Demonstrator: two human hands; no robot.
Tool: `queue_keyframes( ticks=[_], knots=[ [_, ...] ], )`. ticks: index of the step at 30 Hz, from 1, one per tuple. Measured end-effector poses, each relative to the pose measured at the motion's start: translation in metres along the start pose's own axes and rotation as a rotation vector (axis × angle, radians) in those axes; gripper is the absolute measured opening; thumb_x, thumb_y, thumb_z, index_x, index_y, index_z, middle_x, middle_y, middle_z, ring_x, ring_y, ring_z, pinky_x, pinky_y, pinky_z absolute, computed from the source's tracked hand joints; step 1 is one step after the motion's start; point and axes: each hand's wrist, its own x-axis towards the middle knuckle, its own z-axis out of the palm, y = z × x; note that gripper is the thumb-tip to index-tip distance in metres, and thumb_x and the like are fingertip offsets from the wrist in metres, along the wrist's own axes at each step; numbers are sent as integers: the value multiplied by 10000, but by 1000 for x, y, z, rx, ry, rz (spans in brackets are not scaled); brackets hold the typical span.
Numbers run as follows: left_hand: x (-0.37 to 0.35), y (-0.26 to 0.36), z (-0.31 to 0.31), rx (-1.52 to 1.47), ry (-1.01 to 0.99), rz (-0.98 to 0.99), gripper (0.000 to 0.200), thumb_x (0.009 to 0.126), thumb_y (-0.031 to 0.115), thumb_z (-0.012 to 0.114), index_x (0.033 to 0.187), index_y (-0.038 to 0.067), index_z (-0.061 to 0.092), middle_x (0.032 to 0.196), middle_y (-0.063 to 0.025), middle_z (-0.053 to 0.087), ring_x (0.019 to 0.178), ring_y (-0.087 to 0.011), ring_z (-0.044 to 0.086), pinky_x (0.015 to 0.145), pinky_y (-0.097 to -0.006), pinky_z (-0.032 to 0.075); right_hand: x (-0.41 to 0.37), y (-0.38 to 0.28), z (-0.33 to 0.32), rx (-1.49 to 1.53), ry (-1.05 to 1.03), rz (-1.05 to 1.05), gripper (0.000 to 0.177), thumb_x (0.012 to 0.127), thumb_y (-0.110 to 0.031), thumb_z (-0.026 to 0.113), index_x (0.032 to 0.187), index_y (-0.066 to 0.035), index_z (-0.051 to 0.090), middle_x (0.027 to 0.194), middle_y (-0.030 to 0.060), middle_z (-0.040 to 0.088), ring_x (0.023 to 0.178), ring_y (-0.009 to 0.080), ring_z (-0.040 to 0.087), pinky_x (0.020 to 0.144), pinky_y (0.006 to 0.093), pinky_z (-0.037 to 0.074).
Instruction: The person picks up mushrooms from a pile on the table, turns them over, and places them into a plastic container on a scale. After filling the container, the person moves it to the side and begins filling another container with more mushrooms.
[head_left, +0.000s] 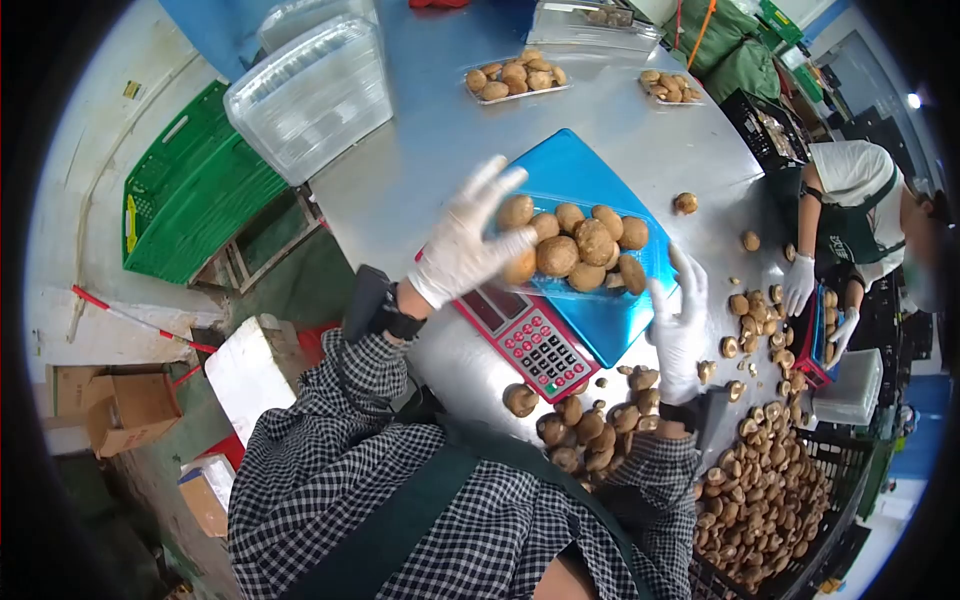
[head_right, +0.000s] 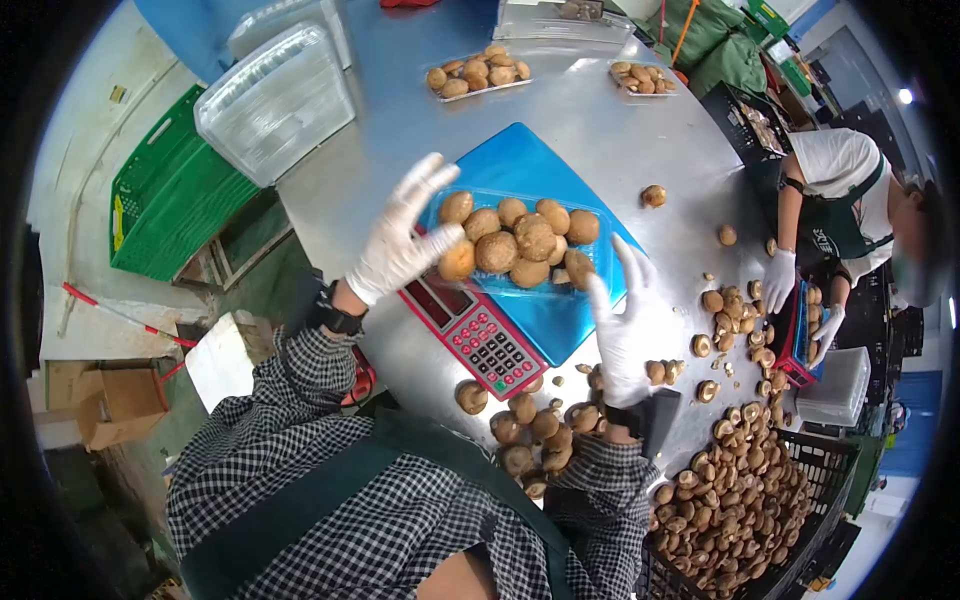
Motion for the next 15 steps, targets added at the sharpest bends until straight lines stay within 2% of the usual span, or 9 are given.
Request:
queue_keyframes(
  ticks=[1,3,4,5,7,8,9,12,15],
  knots=[
    [-1,-3,-9,-25,62,-65,511,910,331,624,1345,97,496,1416,-167,437,1321,-295,417,1084,-404,334,-9,17,-5,-4,12,49,437,864,-124,670,1284,-70,558,1203,139,588,1047,247,601,903,355,490],
    [-4,-21,-25,-114,165,-183,432,930,289,604,1301,81,529,1329,-139,525,1250,-248,485,1042,-363,376,-27,42,-10,159,44,236,340,894,-105,632,1228,-48,599,1145,113,632,1025,211,615,874,333,500],
    [-7,-26,-31,-143,200,-280,367,943,260,597,1250,64,558,1208,-94,606,1133,-176,554,982,-311,417,-37,66,-9,184,42,231,302,925,-103,597,1213,-14,597,1166,106,628,1041,183,603,887,323,489],
    [-11,-34,-35,-130,216,-290,367,943,260,597,1250,64,558,1208,-94,606,1133,-176,554,982,-311,417,-49,80,-6,330,46,329,299,946,-123,579,1211,14,591,1158,110,633,1045,177,599,909,321,477],
    [-21,-41,-41,-328,199,-380,337,947,247,600,1224,59,573,1143,-66,636,1065,-134,576,949,-277,430,-57,79,-9,389,10,370,323,963,-161,566,1225,26,581,1117,112,641,1042,166,587,909,304,465],
    [-27,-41,-37,-300,209,-401,308,954,232,593,1207,59,581,1070,-40,642,989,-94,586,886,-251,457,-57,79,-12,392,-4,358,323,963,-161,566,1225,26,581,1117,112,641,1042,166,587,909,304,465],
    [-35,-37,-33,-292,225,-402,308,954,232,593,1207,59,581,1070,-40,642,989,-94,586,886,-251,457,-53,72,-15,347,-51,360,335,968,-176,561,1233,28,576,1095,109,646,1030,164,584,901,296,461],
    [-37,-18,-29,-388,6,-602,313,942,259,596,1186,64,592,971,-19,619,828,-83,595,716,-222,474,-40,79,-6,333,-102,350,351,977,-202,550,1239,31,572,1063,100,654,988,160,586,875,284,462],
    [-32,-34,-12,-299,-66,-618,352,941,274,586,1208,46,570,930,-23,615,782,-105,583,697,-240,477,-29,74,6,321,-144,396,352,972,-219,555,1229,20,583,1024,106,672,893,161,611,813,292,485]
  ],
)
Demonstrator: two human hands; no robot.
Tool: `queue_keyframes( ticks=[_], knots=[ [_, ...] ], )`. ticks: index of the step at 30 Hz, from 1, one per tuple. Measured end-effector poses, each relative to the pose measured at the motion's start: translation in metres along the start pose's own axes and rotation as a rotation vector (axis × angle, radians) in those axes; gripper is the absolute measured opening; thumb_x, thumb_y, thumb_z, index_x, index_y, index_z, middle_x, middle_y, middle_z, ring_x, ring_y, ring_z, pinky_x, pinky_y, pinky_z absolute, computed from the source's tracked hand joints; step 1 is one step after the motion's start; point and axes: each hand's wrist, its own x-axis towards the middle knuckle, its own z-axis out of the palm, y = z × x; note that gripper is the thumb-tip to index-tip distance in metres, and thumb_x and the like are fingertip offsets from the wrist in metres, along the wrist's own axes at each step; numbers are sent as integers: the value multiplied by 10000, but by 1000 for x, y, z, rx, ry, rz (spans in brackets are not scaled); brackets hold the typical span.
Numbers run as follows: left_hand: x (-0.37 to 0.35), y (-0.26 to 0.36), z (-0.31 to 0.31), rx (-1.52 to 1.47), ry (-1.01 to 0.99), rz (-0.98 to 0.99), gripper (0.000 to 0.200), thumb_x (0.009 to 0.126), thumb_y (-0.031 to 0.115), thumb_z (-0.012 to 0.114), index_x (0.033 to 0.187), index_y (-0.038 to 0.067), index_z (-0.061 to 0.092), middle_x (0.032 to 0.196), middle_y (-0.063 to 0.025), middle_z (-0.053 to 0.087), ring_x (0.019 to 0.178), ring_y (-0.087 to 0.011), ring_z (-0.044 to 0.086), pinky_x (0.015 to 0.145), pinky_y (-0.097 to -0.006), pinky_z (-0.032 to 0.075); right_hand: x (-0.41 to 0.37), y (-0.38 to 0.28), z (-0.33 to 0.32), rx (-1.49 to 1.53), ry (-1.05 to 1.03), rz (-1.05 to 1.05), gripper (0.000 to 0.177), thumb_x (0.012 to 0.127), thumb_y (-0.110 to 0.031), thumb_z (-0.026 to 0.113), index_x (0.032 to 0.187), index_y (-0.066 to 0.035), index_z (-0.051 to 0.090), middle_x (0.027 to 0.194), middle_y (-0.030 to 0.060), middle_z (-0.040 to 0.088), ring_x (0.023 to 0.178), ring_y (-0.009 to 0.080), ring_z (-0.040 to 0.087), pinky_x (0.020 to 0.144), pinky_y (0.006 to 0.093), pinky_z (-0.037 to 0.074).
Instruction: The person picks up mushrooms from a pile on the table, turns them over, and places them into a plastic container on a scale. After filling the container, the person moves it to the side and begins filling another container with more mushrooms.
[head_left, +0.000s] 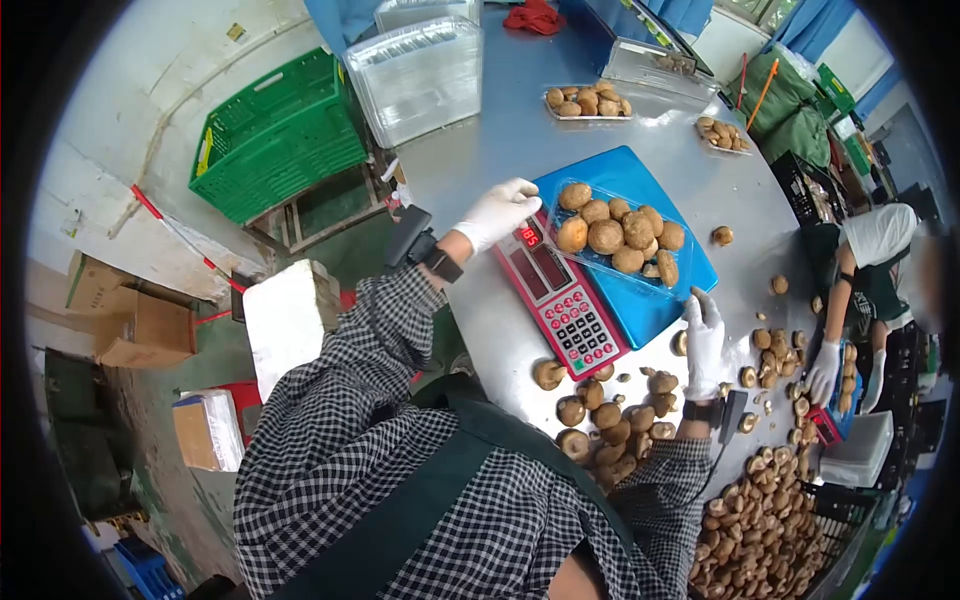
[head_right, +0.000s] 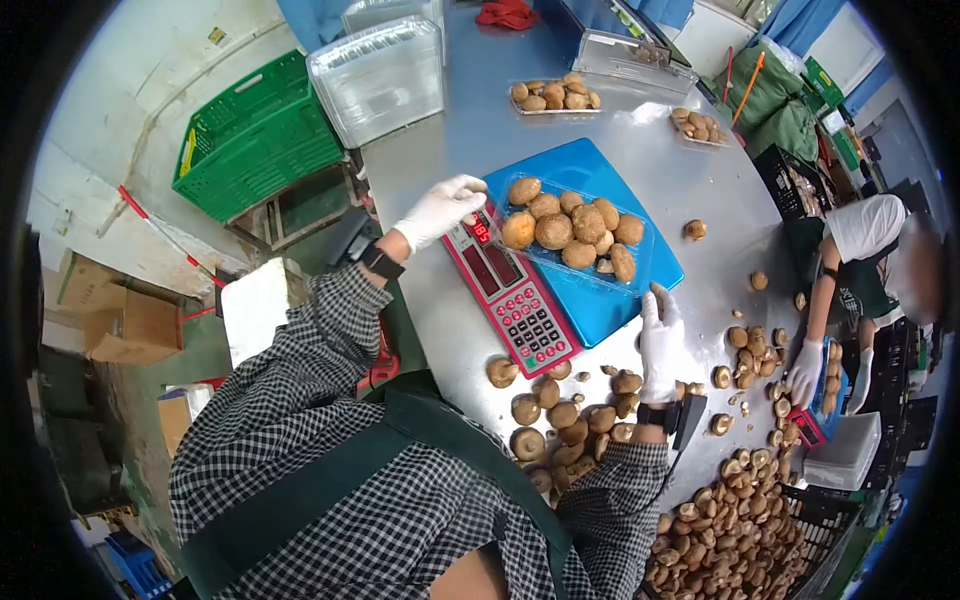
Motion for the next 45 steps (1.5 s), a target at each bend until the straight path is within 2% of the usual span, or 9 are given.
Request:
queue_keyframes(
  ticks=[6,15,18,20,22,32,38,42,45],
  knots=[
    [14,21,3,3,-193,-157,312,942,319,571,1104,52,566,865,-46,632,603,-96,605,476,-242,438,15,7,12,-40,7,33,325,955,-200,565,1214,-9,605,872,85,678,761,119,596,697,259,485],
    [45,19,-12,-5,-595,-189,268,955,282,564,1030,25,573,798,-52,664,577,-104,630,448,-213,416,5,-15,16,52,81,198,327,951,-195,557,1225,-20,592,769,6,610,625,66,499,552,213,414],
    [57,25,-27,19,-661,-149,233,955,270,566,1005,44,587,801,-52,666,579,-92,625,469,-208,420,-4,-24,23,-237,290,-67,374,917,-221,630,1226,-14,583,1068,121,612,884,161,606,704,267,500],
    [68,26,-31,17,-661,-115,179,940,235,594,971,59,597,789,-27,644,591,-65,592,515,-209,437,-11,-41,28,-244,267,38,438,870,-256,691,1249,-72,568,1189,121,564,1152,266,512,974,394,413],
    [77,16,-32,128,-497,213,146,920,194,621,957,55,598,764,4,607,612,-47,546,565,-213,448,-12,-69,39,-411,244,-79,502,836,-272,717,1270,-88,546,1184,121,567,1181,287,484,1001,407,390],
    [89,22,-33,161,-488,237,160,904,177,632,1007,56,614,821,-9,611,743,-80,549,715,-253,477,9,-104,84,-653,117,-257,608,726,-290,782,1262,-116,554,1098,123,581,1075,324,507,957,437,410],
    [82,11,-43,168,-418,256,171,901,179,643,1018,56,627,814,-8,612,733,-75,558,704,-242,480,-16,-123,47,234,431,10,480,880,-119,611,1327,5,488,1289,92,539,1115,210,555,910,339,469],
    [76,8,-55,147,-361,190,158,908,160,637,1014,44,628,821,-7,616,723,-72,561,692,-239,485,-43,-55,5,1094,307,-43,556,903,-253,497,1388,9,419,1363,147,490,1127,250,532,921,369,436],
    [75,1,-60,143,-333,184,221,888,261,637,995,67,635,846,-72,668,762,-172,616,727,-307,497,-59,-26,-3,1058,314,76,555,907,-300,489,1361,16,458,1337,159,516,1107,236,538,898,362,433]
  ],
)
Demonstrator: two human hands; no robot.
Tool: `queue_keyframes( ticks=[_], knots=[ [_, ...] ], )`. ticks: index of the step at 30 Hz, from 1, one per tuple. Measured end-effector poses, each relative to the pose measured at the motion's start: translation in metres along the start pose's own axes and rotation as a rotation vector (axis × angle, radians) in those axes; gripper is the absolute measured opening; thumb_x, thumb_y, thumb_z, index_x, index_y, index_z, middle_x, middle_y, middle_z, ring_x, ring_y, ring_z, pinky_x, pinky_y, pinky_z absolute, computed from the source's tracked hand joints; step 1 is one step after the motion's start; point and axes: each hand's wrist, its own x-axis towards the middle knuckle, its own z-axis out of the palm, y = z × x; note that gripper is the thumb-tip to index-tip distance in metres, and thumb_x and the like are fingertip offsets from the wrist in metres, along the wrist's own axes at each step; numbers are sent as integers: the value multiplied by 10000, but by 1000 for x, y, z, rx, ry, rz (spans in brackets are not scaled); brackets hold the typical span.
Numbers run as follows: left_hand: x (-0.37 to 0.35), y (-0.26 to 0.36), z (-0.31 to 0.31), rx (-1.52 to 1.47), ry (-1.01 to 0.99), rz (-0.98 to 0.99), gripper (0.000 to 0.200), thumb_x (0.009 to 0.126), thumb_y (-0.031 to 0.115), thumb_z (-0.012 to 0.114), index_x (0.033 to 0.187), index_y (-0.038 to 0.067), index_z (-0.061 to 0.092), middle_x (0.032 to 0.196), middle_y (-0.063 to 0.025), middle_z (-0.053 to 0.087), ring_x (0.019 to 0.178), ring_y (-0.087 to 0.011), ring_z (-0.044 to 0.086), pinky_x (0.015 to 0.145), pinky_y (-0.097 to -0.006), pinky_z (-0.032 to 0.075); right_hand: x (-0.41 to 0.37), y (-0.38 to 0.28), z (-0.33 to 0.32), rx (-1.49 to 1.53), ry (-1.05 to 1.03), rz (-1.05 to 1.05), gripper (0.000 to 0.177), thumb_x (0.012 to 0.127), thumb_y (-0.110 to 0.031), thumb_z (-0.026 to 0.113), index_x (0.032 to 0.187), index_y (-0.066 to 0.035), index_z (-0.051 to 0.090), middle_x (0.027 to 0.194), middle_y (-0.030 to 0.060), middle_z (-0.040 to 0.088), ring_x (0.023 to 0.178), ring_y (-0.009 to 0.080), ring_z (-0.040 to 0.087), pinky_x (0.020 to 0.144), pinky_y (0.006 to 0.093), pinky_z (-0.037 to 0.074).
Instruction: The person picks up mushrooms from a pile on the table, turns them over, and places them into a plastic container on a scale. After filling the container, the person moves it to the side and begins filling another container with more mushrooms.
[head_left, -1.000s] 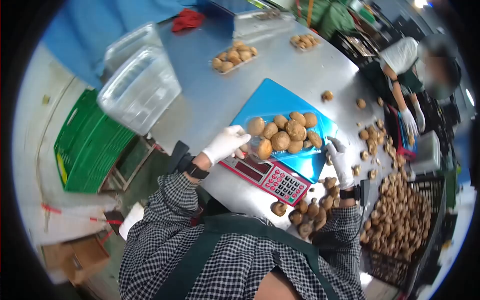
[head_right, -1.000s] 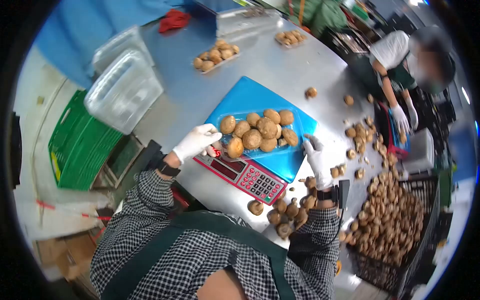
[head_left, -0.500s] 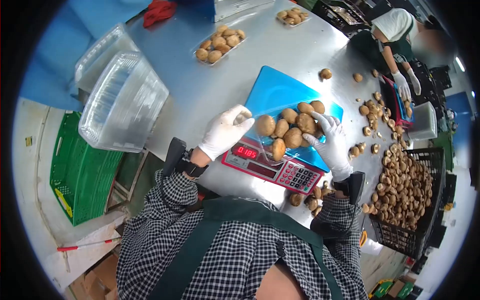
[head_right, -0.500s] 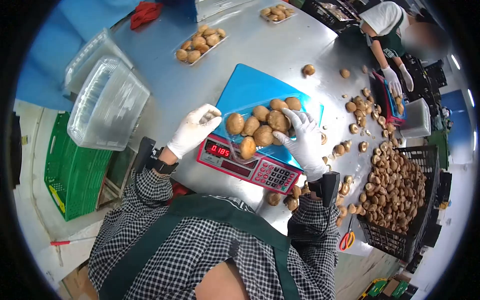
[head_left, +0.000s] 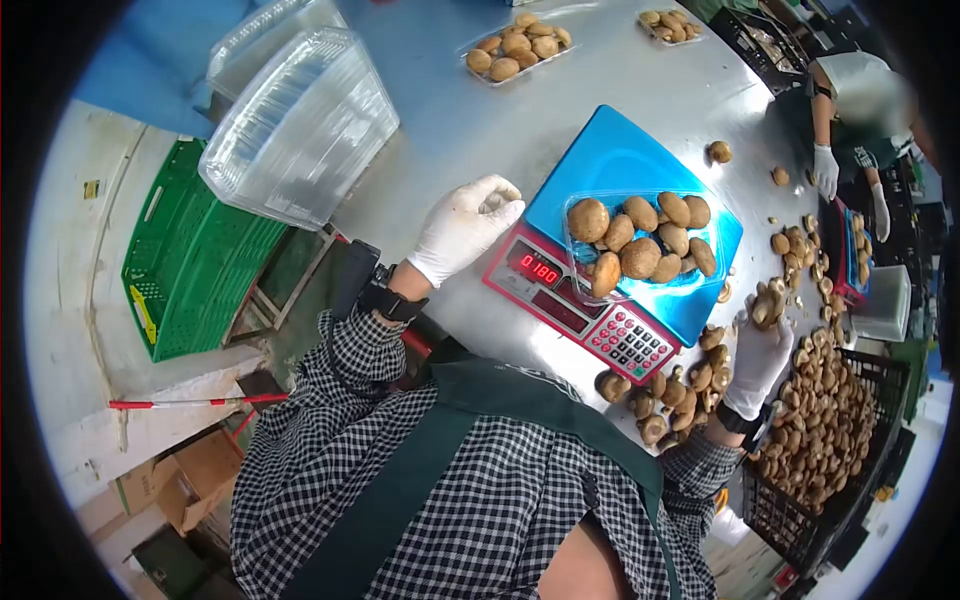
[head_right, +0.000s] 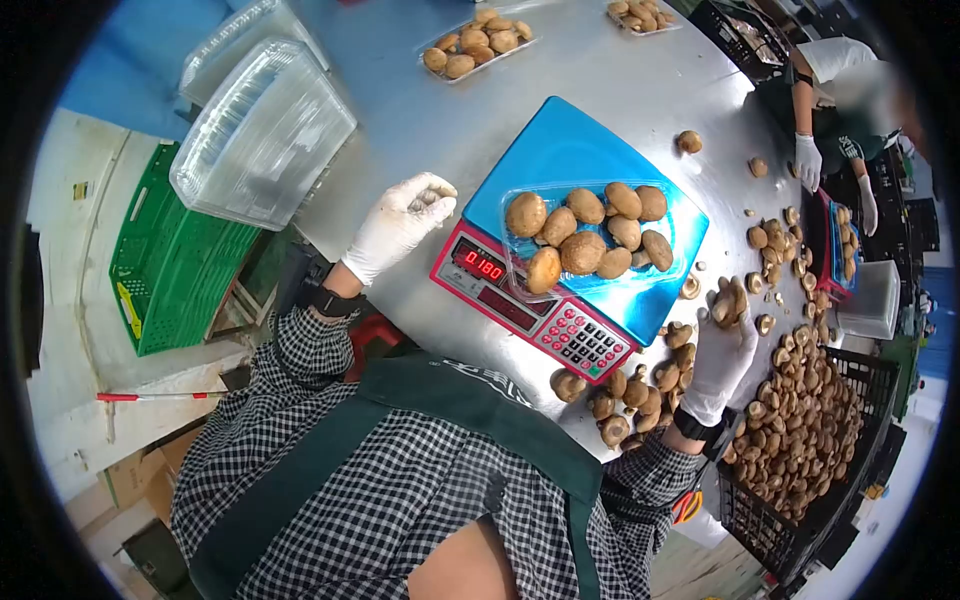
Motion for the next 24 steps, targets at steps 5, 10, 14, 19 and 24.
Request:
queue_keyframes(
  ticks=[5,10,14,19,24],
  knots=[
    [-7,16,0,36,-35,-17,170,911,174,631,1031,55,625,832,-14,612,728,-83,559,710,-249,488,-1,3,2,-73,-14,17,507,941,-295,492,1335,25,489,1268,139,569,1079,220,556,888,341,444],
    [-6,34,4,4,-18,71,175,907,180,635,1032,59,623,841,-17,623,733,-96,564,725,-264,489,-4,9,65,-413,35,-91,435,981,-266,486,1299,29,522,1201,121,593,1036,191,571,875,333,457],
    [-10,33,6,90,-53,96,177,904,175,637,1029,52,618,836,-27,631,738,-101,571,729,-263,486,-7,8,94,-604,42,-117,328,967,-182,530,1235,6,555,1138,90,610,958,152,591,854,293,465],
    [-23,30,5,54,-114,50,175,902,160,633,1030,42,611,817,-28,629,742,-101,578,725,-264,489,-1,15,89,-734,-13,-130,334,946,-139,583,1244,2,528,1048,69,624,946,141,599,879,282,479],
    [-16,38,17,52,-68,79,220,864,149,666,1060,67,612,919,-47,633,806,-147,607,767,-292,498,6,31,107,-911,-97,-224,404,880,-121,665,1251,-32,534,1106,77,614,1023,176,579,911,298,460]
  ],
)
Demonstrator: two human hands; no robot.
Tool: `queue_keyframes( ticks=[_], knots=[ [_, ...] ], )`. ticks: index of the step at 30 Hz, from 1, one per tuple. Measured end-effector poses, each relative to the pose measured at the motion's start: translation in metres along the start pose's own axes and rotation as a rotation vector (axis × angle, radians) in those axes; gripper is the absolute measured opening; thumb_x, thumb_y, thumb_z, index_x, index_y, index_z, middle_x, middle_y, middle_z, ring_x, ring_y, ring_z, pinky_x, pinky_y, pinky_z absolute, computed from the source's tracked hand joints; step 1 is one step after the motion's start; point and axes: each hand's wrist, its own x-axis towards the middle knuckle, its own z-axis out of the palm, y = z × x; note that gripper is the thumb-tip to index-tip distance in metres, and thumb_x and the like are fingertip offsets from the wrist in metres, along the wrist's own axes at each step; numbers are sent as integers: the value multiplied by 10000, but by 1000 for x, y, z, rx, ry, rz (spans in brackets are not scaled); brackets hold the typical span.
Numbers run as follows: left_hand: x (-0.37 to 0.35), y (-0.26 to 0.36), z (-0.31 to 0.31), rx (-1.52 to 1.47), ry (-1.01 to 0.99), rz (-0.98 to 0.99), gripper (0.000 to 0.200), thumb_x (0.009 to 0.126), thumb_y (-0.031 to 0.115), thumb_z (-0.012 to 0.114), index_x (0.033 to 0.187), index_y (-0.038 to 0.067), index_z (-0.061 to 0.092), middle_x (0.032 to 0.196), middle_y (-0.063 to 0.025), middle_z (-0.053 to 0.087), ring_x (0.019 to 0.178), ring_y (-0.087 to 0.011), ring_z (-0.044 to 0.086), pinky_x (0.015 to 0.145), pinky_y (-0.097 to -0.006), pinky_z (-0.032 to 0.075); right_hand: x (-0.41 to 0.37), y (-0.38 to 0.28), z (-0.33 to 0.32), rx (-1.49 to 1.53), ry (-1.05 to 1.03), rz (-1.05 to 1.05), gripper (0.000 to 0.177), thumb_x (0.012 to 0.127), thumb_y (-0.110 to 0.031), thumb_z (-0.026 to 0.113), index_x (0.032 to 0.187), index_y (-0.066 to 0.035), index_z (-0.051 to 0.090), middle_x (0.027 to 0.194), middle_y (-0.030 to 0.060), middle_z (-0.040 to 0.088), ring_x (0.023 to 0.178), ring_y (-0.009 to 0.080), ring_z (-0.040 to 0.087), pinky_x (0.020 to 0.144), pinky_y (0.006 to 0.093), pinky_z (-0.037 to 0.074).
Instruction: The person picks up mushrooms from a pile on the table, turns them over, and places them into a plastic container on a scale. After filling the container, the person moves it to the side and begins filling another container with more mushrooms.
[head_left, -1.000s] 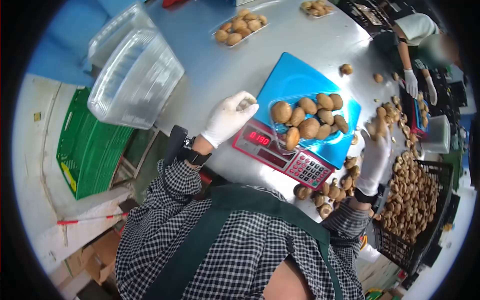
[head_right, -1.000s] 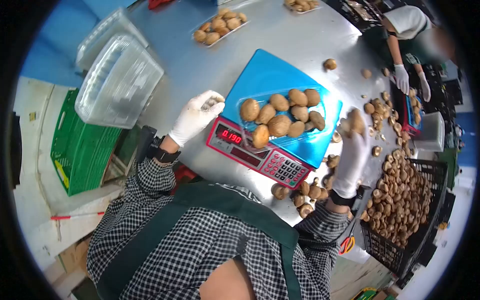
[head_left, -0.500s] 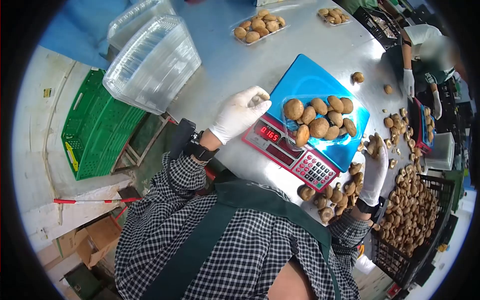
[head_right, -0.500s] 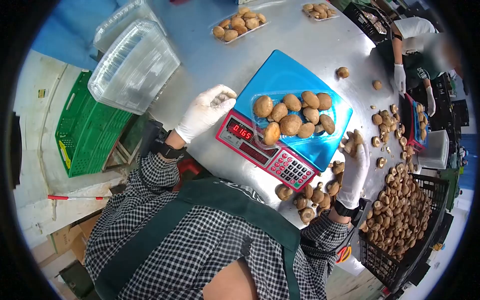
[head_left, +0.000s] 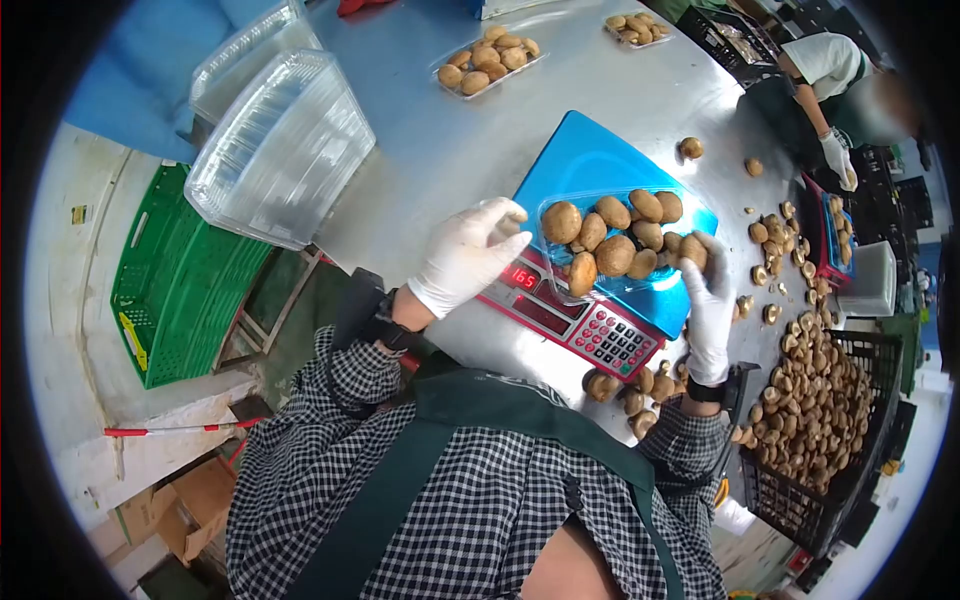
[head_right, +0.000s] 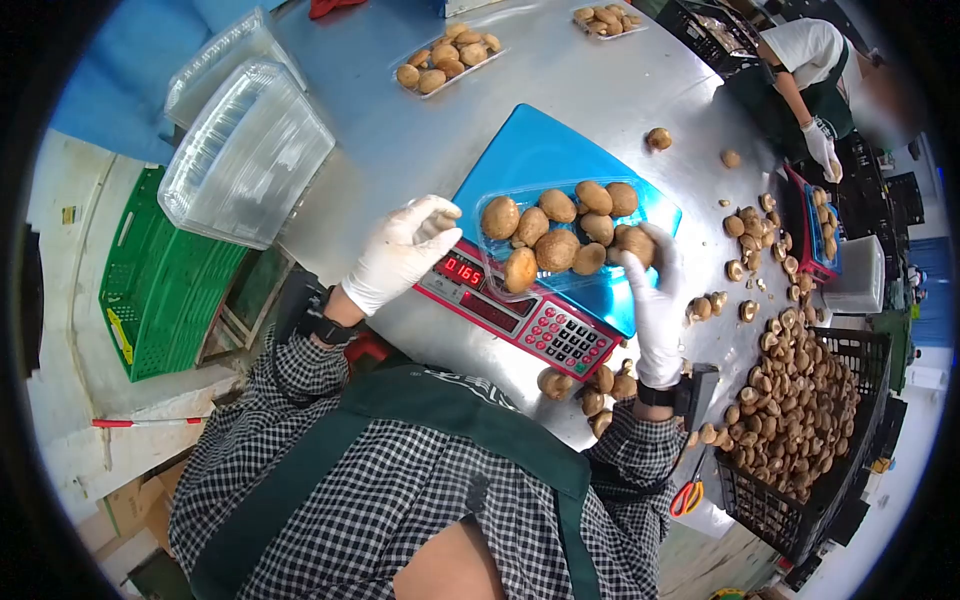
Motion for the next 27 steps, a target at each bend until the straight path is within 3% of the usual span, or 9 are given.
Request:
queue_keyframes(
  ticks=[1,3,4,6,9,11,16,18,27],
  knots=[
    [5,6,3,0,-3,8,220,864,149,666,1060,67,612,919,-47,633,806,-147,607,767,-292,498,3,-3,7,-128,-29,-53,416,862,-119,679,1248,-47,541,1120,73,610,1041,184,570,917,313,456],
    [20,22,10,348,78,433,295,825,177,685,1097,89,610,1074,-101,615,969,-243,610,864,-355,481,6,-18,21,-247,-81,-128,407,834,-122,703,1209,-62,559,1143,89,577,1062,207,551,909,347,459],
    [27,31,15,353,-7,406,369,791,244,697,1119,97,614,1215,-147,561,1152,-326,528,973,-428,413,9,-13,26,-240,-68,-142,405,829,-120,710,1201,-63,560,1136,94,576,1056,216,553,904,352,461],
    [46,29,29,493,-42,478,393,786,274,699,1127,96,616,1245,-148,545,1198,-331,493,1002,-438,386,15,-14,33,-204,-69,-115,415,814,-118,730,1189,-67,560,1126,105,573,1048,244,555,893,372,467],
    [62,22,45,647,-130,505,445,766,330,708,1129,88,621,1295,-145,523,1284,-350,421,1059,-461,332,27,4,40,-396,-6,-385,431,761,-137,766,1152,-71,597,1140,140,572,1048,301,558,902,392,470],
    [66,20,44,616,-201,448,437,764,329,709,1119,90,622,1302,-144,518,1287,-345,422,1065,-455,332,28,17,41,-540,-16,-397,486,741,-194,785,1186,-95,615,1155,138,565,1107,311,522,972,408,428],
    [66,17,39,497,-289,335,421,774,330,715,1101,84,617,1307,-137,515,1246,-334,461,1049,-438,354,27,16,39,-491,-63,-342,541,750,-200,783,1243,-107,579,1191,153,534,1130,317,506,984,420,417],
    [66,5,41,370,-118,516,420,776,316,729,1104,84,605,1312,-124,517,1213,-335,483,1029,-428,382,26,18,37,-474,-61,-341,548,755,-194,777,1254,-108,568,1195,158,531,1131,317,506,983,421,417],
    [69,7,28,-135,-71,425,379,830,268,720,1126,69,594,1290,-91,551,1218,-253,511,1034,-383,390,19,-8,29,-322,29,-270,433,831,-91,697,1244,-86,565,1218,127,547,1147,287,513,984,388,423]
  ],
)
